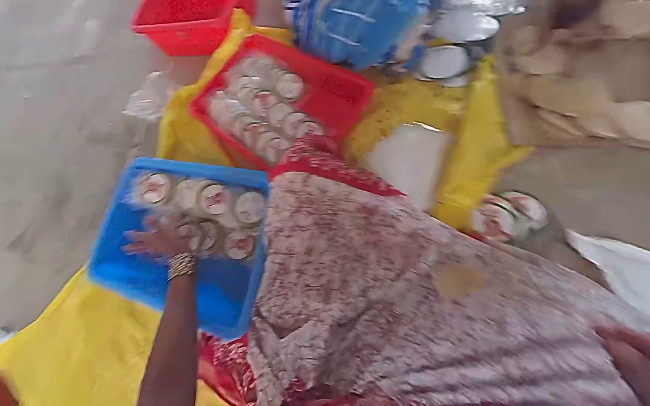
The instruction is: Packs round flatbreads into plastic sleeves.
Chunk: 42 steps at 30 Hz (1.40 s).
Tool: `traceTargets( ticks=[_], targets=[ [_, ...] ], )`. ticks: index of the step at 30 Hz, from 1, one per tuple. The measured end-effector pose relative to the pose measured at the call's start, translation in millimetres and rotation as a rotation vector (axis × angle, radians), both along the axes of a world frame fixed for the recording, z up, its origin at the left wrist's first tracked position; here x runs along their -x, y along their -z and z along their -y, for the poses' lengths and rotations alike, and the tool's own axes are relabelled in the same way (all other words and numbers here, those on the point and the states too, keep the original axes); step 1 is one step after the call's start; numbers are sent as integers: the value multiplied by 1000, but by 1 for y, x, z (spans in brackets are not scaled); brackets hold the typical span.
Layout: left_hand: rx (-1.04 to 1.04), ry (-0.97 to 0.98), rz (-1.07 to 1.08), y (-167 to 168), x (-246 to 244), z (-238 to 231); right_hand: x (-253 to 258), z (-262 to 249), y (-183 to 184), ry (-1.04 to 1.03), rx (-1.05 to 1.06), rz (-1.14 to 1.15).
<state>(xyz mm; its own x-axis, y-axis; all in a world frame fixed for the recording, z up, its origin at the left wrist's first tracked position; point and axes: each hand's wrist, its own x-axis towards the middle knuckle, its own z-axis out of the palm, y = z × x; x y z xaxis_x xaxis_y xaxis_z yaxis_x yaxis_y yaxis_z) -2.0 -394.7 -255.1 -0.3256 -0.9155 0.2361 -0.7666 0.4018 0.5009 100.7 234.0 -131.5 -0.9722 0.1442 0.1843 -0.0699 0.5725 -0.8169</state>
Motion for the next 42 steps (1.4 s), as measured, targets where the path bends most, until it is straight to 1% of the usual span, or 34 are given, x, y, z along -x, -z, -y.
traceTargets(
  ticks=[1,3,4,6,8,9,11,12,14,16,18,19,20,21,22,24,26,28,30,33,35,36,37,39,40,42],
  targets=[
    [88,65,-43,-4,7,-8,-3,-2,-3,53,-36,13],
    [168,210,-229,-18,26,-33,-3,-3,-4,137,-84,-12],
    [158,303,-342,-26,35,-53,-3,-4,-2,177,-88,-32],
    [117,561,-583,-43,52,-99,-3,-3,4,232,-72,-25],
    [34,864,-716,-62,64,-154,-5,-5,13,252,-73,-1],
    [-5,1010,-736,-68,71,-183,-7,-7,19,264,-103,19],
    [-93,1275,-645,-76,81,-249,-11,-13,30,307,-173,56],
    [-132,1406,-553,-78,86,-281,-12,-17,34,336,-195,72],
    [-156,1631,-306,-72,104,-337,-14,-25,43,400,-260,105],
    [-160,1781,-28,-54,129,-383,-16,-35,55,440,-355,166],
    [-248,1829,319,-33,156,-417,-18,-45,77,463,-442,190],
    [-282,1810,483,-21,167,-431,-19,-48,88,472,-487,166],
    [-290,1778,597,-7,174,-442,-19,-49,97,485,-524,138],
    [-252,1743,668,7,179,-452,-18,-49,102,496,-538,125],
    [-171,1710,699,19,182,-459,-17,-49,104,506,-539,121],
    [-33,1672,660,29,183,-471,-15,-50,106,518,-519,122],
    [-9,1674,587,30,183,-476,-14,-52,107,520,-513,113],
    [-88,1685,510,29,183,-473,-12,-52,107,519,-501,98],
    [-179,1669,388,30,182,-465,-10,-53,106,522,-491,80],
    [-266,1578,280,13,175,-459,-8,-52,105,529,-490,70],
    [-271,1571,180,5,172,-458,-9,-52,106,525,-493,71],
    [-260,1613,179,7,173,-456,-9,-52,107,522,-498,79],
    [-245,1672,258,11,174,-455,-9,-51,107,523,-502,82],
    [-142,1788,514,21,174,-457,-9,-50,104,520,-500,83],
    [-61,1817,589,24,173,-461,-9,-50,103,517,-493,87],
    [27,1808,570,26,172,-466,-11,-49,103,517,-491,86]
  ],
)
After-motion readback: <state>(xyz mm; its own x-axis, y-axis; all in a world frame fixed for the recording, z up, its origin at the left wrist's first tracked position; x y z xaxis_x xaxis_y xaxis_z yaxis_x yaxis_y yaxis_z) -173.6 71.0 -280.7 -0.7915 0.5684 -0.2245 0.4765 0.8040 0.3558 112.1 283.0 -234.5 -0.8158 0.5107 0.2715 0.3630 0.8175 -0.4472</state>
